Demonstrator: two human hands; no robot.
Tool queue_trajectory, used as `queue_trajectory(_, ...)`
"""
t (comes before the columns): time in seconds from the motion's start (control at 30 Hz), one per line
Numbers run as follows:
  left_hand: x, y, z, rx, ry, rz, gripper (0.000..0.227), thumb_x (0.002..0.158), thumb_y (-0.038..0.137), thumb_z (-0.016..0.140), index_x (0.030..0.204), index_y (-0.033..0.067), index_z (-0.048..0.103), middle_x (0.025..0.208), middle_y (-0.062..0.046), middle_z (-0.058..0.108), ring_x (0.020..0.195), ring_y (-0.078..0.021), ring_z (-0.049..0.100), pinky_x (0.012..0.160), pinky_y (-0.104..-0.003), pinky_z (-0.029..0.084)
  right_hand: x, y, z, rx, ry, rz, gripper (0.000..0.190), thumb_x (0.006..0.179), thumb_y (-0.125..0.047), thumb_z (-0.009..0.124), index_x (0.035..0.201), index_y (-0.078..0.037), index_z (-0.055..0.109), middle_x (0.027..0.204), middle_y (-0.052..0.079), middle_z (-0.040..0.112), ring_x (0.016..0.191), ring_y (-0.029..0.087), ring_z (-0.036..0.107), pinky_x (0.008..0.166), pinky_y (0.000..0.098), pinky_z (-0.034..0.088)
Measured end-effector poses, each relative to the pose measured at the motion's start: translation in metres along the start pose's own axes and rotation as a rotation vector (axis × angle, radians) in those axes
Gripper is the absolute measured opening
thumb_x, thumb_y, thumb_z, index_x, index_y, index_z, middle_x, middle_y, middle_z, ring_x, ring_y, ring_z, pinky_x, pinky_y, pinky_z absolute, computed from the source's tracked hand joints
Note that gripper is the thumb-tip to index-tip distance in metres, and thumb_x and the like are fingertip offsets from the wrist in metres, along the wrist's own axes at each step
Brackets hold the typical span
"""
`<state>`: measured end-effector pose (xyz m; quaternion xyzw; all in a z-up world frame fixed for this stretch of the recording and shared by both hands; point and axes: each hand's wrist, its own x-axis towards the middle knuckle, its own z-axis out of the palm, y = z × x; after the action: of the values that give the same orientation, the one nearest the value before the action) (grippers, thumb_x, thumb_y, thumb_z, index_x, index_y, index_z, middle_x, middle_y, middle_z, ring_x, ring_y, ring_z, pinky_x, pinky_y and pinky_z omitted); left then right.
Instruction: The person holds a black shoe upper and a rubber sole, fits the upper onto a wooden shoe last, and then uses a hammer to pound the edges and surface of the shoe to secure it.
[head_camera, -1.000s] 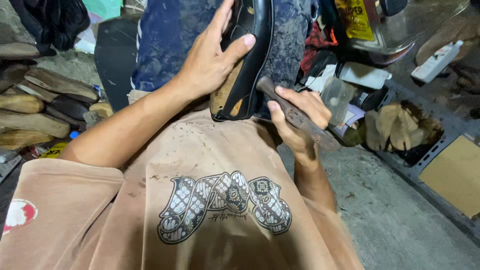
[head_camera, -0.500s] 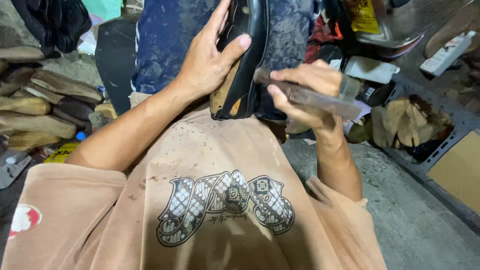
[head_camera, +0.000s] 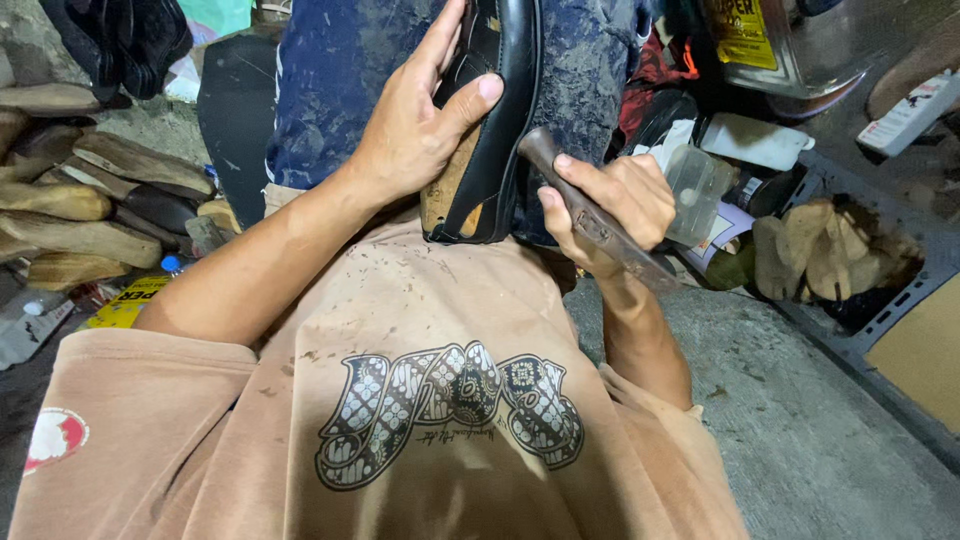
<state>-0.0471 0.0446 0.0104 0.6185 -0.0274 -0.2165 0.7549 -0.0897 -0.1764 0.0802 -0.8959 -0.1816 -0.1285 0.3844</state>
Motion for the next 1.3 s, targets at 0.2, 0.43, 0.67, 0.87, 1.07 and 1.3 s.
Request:
queue_trajectory(0.2,-0.001,0.003,0.002,0.026,0.015,-0.051,0.074,0.109,0.041,0.060,0.160,0.0051,0.020,0.168,-0.017,0.034,0.159,-0.0236,0.033,0.134,-0.036,0.026,0.008,0.012,-0.007,-0.079,-0.085,-0.168,0.016,0.098,-0.025,0.075,0.102,-0.009,0.074,0.061,0.001,0.056,0.049,0.016,0.046,0.057,0.0327,0.039)
queue_trajectory(0.43,0.002,0.010,0.003,0.169,0.023,0.002,0.066,0.110,0.045,0.058,0.157,0.0100,0.028,0.160,-0.014,0.049,0.152,-0.0250,0.048,0.126,-0.037,0.037,0.058,0.023,-0.028,0.004,-0.392,-0.218,0.017,0.099,-0.021,0.080,0.091,-0.006,0.083,0.059,0.002,0.063,0.050,0.015,0.056,0.056,0.0327,0.040)
queue_trajectory(0.67,0.001,0.005,0.003,0.119,0.034,-0.046,0.073,0.109,0.040,0.061,0.159,0.0062,0.021,0.166,-0.018,0.039,0.156,-0.0241,0.039,0.130,-0.034,0.030,0.033,0.030,-0.025,0.046,-0.318,-0.167,0.023,0.097,-0.026,0.074,0.092,-0.005,0.082,0.058,0.003,0.064,0.046,0.013,0.050,0.054,0.0318,0.038)
queue_trajectory(0.87,0.000,0.001,0.001,0.074,0.023,-0.052,0.073,0.109,0.039,0.062,0.160,0.0066,0.020,0.168,-0.017,0.033,0.158,-0.0243,0.034,0.133,-0.036,0.029,0.017,0.010,-0.010,-0.034,-0.100,-0.112,0.022,0.096,-0.023,0.075,0.096,-0.002,0.074,0.065,0.008,0.061,0.049,0.021,0.047,0.056,0.0362,0.037)
queue_trajectory(1.07,0.001,-0.001,0.003,0.037,0.018,-0.070,0.078,0.107,0.038,0.064,0.160,0.0042,0.017,0.169,-0.018,0.029,0.158,-0.0226,0.033,0.133,-0.034,0.025,0.018,0.012,-0.014,-0.139,-0.132,-0.205,0.019,0.097,-0.024,0.075,0.098,-0.006,0.077,0.063,0.004,0.059,0.049,0.021,0.048,0.057,0.0357,0.036)
queue_trajectory(1.3,0.002,0.010,0.006,0.207,0.043,-0.085,0.073,0.106,0.044,0.064,0.157,0.0087,0.026,0.161,-0.016,0.049,0.151,-0.0241,0.047,0.126,-0.035,0.035,0.051,0.036,-0.027,-0.059,-0.276,-0.337,0.019,0.102,-0.022,0.073,0.088,-0.011,0.080,0.049,-0.003,0.053,0.040,0.012,0.046,0.048,0.0317,0.041)
